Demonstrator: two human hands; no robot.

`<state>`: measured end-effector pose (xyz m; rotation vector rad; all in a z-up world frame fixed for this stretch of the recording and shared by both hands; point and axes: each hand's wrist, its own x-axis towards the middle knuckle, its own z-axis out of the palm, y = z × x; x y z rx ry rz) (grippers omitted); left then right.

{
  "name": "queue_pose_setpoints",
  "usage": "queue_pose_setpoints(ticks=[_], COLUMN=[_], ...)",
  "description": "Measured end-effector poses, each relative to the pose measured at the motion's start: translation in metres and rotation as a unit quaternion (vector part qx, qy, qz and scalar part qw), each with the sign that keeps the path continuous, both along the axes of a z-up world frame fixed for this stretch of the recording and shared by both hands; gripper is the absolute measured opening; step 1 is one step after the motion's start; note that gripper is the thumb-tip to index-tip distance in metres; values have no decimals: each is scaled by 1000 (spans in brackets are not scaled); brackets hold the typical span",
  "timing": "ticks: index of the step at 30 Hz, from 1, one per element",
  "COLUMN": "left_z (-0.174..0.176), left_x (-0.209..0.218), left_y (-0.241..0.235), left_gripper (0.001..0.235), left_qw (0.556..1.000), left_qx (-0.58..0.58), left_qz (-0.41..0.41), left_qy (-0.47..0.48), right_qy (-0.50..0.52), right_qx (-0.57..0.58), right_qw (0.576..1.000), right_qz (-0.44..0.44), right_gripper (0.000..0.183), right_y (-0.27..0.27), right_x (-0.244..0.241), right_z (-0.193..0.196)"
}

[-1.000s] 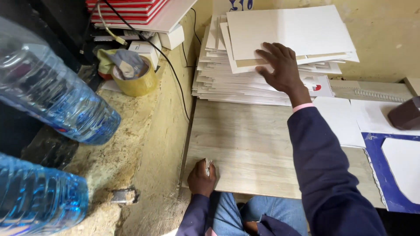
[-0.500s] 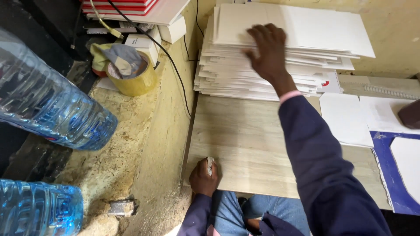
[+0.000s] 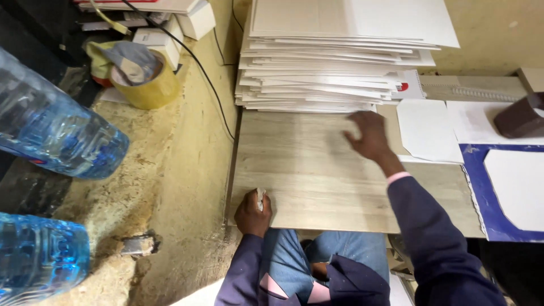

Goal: Manually assembling folders by applying adhesive to cardboard sheets with a cloth and folding them into shape.

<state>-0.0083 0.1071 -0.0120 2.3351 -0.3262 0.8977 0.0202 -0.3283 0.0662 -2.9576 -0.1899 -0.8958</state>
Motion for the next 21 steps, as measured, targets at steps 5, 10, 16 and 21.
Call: queue_pose_setpoints(ticks=[5, 10, 16, 21], left_z=[-16, -14, -21, -6], left_x=[1, 1, -1, -4], left_y=[-1, -4, -2, -9], left_gripper=[17, 18, 20, 22], left_qw=[1000, 1000, 999, 999], left_qx=[-9, -4, 5, 6], left_qz=[-25, -19, -16, -10], left_qy=[-8, -12, 30, 52], right_qy=[-23, 190, 209, 286], right_qx=[65, 242, 412, 453], right_qw=[911, 797, 737, 696], right_qz=[-407, -520, -493, -478], right_gripper=[67, 94, 71, 60], right_y=[-181, -211, -219, -181], right_x=[-88, -122, -121, -142], right_z=[-78, -58, -47, -6])
